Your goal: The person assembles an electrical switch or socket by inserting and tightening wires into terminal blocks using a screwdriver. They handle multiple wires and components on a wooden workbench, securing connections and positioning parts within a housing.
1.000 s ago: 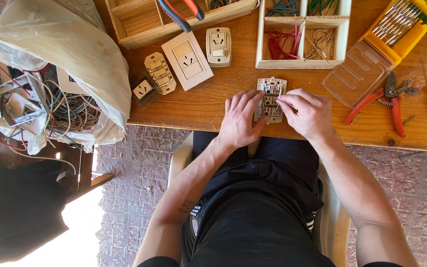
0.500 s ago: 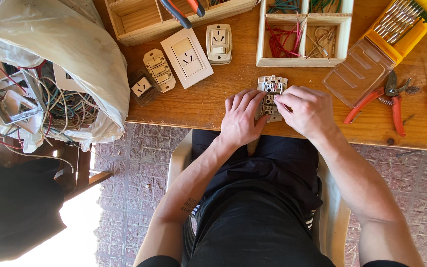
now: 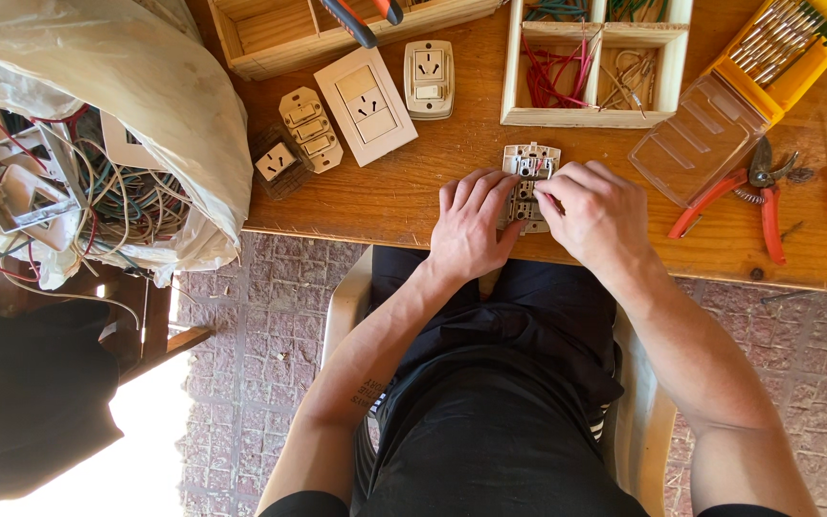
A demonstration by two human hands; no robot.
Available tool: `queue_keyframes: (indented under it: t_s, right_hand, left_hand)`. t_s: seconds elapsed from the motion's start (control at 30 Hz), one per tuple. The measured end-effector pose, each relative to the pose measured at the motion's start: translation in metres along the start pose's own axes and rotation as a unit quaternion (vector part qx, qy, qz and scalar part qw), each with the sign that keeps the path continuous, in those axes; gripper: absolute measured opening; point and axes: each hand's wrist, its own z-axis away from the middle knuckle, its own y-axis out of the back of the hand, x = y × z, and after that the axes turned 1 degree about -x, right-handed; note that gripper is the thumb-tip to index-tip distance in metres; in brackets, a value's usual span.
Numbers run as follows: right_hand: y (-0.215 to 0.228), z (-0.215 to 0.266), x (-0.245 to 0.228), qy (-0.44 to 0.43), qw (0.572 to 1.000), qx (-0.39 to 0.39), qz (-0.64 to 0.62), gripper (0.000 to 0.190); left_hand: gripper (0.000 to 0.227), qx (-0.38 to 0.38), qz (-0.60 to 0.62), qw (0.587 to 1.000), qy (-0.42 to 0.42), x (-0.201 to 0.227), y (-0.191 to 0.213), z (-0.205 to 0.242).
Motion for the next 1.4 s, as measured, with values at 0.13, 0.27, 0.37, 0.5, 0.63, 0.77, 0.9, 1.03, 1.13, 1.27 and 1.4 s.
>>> queue_keyframes:
  t_s: [0.13,0.27,0.37,0.5,0.63,0.77,0.9,1.03,1.13,1.27,1.4]
  right_hand:
    - [0.010,-0.003,-0.004,-0.002,0.999,-0.035,-0.010,0.009]
    - [0.009,0.001,-0.002,-0.010,0.998,-0.061,-0.004,0.011]
    - [0.022,-0.007,-0.012,-0.017,0.996,-0.083,0.009,0.011]
    - [0.010,-0.003,-0.007,-0.011,0.995,-0.095,0.012,0.014]
    - [0.006,-0.004,-0.008,-0.011,0.995,-0.094,0.008,0.015]
    - [0.011,-0.009,-0.013,-0.006,0.996,-0.091,0.010,0.015]
    - [0.002,-0.008,-0.005,0.004,0.995,-0.095,0.031,0.014]
    - [-0.007,-0.010,-0.001,0.010,0.991,-0.130,0.038,0.010]
    - [-0.001,-0.015,-0.004,0.015,0.988,-0.150,0.043,0.011]
    - [0.001,-0.018,-0.005,0.020,0.985,-0.163,0.053,0.011]
    - [0.002,-0.018,-0.002,0.012,0.983,-0.181,0.022,0.012]
  left_hand:
    - [0.072,0.000,-0.005,1.000,0.000,0.000,-0.001,0.000]
    - [0.072,0.006,-0.002,1.000,-0.001,-0.001,-0.002,0.001]
    - [0.072,0.006,-0.008,1.000,0.000,0.001,-0.002,0.000]
    - [0.072,0.004,-0.017,1.000,-0.001,0.000,-0.003,0.001]
    - [0.073,0.005,-0.022,1.000,0.000,0.000,-0.004,0.001]
    - [0.071,0.001,-0.017,1.000,0.003,0.001,-0.002,0.000]
    - [0.071,-0.001,-0.016,1.000,0.002,0.001,-0.003,0.000]
    - [0.072,0.001,-0.024,1.000,0.001,0.003,-0.003,0.000]
    - [0.073,0.000,-0.025,1.000,0.002,0.004,-0.001,-0.001]
    - [0.072,0.000,-0.032,0.999,-0.001,0.003,-0.001,-0.002]
    - [0.072,0.000,-0.025,1.000,0.003,0.003,-0.002,-0.001]
